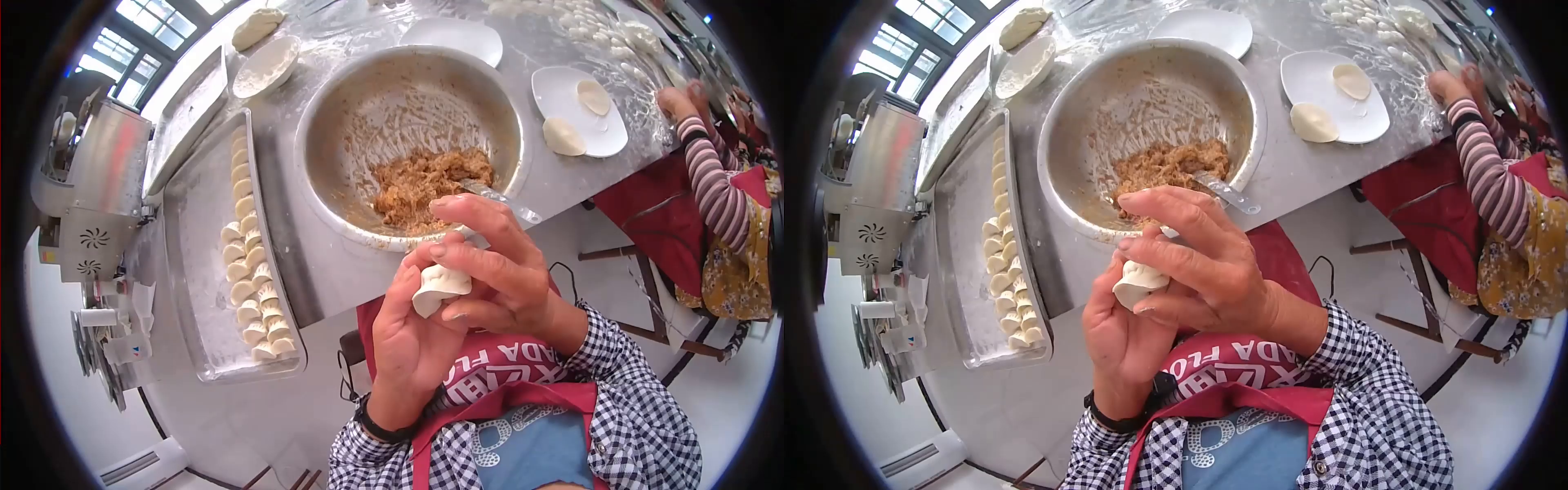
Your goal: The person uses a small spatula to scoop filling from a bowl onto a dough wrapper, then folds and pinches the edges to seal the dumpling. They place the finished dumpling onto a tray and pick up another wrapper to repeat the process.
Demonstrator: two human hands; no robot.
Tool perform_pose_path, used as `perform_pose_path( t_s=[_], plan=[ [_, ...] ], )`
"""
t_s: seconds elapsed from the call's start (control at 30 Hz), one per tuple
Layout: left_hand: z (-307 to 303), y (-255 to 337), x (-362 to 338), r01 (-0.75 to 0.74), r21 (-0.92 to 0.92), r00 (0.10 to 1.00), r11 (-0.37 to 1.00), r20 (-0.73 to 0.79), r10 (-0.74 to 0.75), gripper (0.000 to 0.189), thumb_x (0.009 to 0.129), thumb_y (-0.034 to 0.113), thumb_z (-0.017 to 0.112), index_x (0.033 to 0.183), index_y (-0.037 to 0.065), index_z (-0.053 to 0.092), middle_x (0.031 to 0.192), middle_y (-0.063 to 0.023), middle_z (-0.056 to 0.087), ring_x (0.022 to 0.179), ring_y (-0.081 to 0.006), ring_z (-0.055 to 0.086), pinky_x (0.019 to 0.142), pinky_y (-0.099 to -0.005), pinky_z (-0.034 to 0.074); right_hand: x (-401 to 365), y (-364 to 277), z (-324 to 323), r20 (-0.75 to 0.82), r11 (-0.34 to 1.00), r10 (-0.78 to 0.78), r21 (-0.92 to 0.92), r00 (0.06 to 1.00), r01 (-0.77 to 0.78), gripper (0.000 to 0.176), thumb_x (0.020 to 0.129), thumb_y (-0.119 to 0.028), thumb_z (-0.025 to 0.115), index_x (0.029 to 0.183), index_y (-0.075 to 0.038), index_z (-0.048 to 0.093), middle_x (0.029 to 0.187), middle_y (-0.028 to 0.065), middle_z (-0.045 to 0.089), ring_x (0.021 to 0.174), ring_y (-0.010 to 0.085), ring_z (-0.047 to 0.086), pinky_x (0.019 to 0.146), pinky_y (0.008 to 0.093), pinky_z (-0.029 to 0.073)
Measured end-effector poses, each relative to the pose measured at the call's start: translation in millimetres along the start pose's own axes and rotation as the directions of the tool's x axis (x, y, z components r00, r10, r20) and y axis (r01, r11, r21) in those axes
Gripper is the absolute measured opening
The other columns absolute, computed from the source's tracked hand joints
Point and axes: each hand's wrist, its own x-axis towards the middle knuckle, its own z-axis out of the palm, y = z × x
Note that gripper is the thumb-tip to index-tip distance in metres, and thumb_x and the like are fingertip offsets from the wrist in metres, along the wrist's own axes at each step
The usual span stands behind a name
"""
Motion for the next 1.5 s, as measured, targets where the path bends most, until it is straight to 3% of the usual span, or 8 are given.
perform_pose_path(
  t_s=[0.4,0.47,0.6,0.8,0.9,1.13,1.27,1.5],
  plan=[
    [2,-2,-3,-0.011,0.023,0.999,1.000,-0.032,0.012,0.031,0.093,0.020,0.037,0.120,0.004,0.043,0.121,-0.0101,0.047,0.111,-0.0211,0.047,0.092,-0.0323,0.041,-1,-3,8,0.038,0.976,-0.128,-0.171,0.991,0.133,0.028,0.059,-0.013,0.070,0.085,-0.003,0.064,0.112,0.0156,0.057,0.102,0.0306,0.054,0.081,0.0370,0.045],
    [7,-1,-2,-0.014,0.074,0.999,0.997,-0.036,0.017,0.031,0.093,0.021,0.037,0.119,0.004,0.043,0.122,-0.0112,0.047,0.112,-0.0221,0.047,0.093,-0.0332,0.041,2,-9,11,-0.084,0.999,0.038,0.014,0.996,-0.037,0.024,0.060,-0.011,0.070,0.082,-0.003,0.064,0.112,0.0161,0.057,0.102,0.0311,0.054,0.081,0.0365,0.045],
    [-1,-3,-3,-0.099,0.065,0.985,0.993,0.149,0.089,0.033,0.095,0.022,0.034,0.117,0.001,0.044,0.125,-0.0144,0.045,0.116,-0.0254,0.045,0.095,-0.0367,0.040,4,-6,7,-0.077,0.999,0.032,0.032,0.996,-0.030,0.023,0.062,-0.010,0.071,0.083,-0.004,0.065,0.111,0.0169,0.056,0.102,0.0317,0.054,0.082,0.0371,0.045],
    [-2,-4,-5,-0.128,0.135,0.988,0.982,0.102,0.115,0.036,0.095,0.027,0.033,0.117,0.000,0.044,0.123,-0.0149,0.046,0.115,-0.0266,0.047,0.094,-0.0384,0.041,-1,3,0,0.092,0.988,-0.098,0.125,0.991,0.086,0.030,0.060,-0.010,0.073,0.089,-0.004,0.065,0.118,0.0180,0.052,0.105,0.0314,0.053,0.085,0.0375,0.044],
    [-7,6,-10,-0.058,0.167,0.981,0.984,0.191,0.025,0.039,0.095,0.029,0.031,0.123,0.003,0.041,0.123,-0.0135,0.047,0.115,-0.0271,0.046,0.095,-0.0410,0.040,2,-10,0,0.079,0.956,0.128,0.255,0.989,-0.145,0.034,0.061,-0.011,0.074,0.092,-0.002,0.064,0.122,0.0188,0.049,0.107,0.0327,0.052,0.087,0.0381,0.043],
    [4,6,-22,-0.110,0.282,0.994,0.953,0.041,0.102,0.044,0.096,0.033,0.030,0.127,0.001,0.035,0.124,-0.0146,0.045,0.109,-0.0243,0.049,0.088,-0.0351,0.046,1,-14,7,0.164,0.998,-0.038,-0.042,0.986,0.045,0.038,0.058,-0.014,0.075,0.090,0.000,0.063,0.118,0.0201,0.051,0.105,0.0349,0.052,0.084,0.0401,0.044],
    [-1,11,-27,-0.100,0.206,0.995,0.973,0.036,0.095,0.039,0.094,0.025,0.037,0.124,0.000,0.037,0.122,-0.0140,0.046,0.110,-0.0237,0.050,0.089,-0.0375,0.047,-3,-19,10,0.182,0.994,0.038,0.096,0.983,-0.056,0.040,0.061,-0.015,0.075,0.095,0.001,0.061,0.118,0.0222,0.050,0.106,0.0344,0.052,0.087,0.0404,0.043],
    [6,99,-75,-0.389,0.678,0.846,0.624,-0.006,0.533,0.034,0.083,0.002,0.053,0.115,-0.003,0.045,0.116,-0.0151,0.050,0.105,-0.0254,0.054,0.089,-0.0395,0.049,-5,-15,-11,0.204,0.991,0.038,0.118,0.978,-0.063,0.037,0.062,-0.003,0.072,0.096,0.002,0.059,0.116,0.0232,0.051,0.100,0.0305,0.057,0.081,0.0351,0.048]
  ],
)
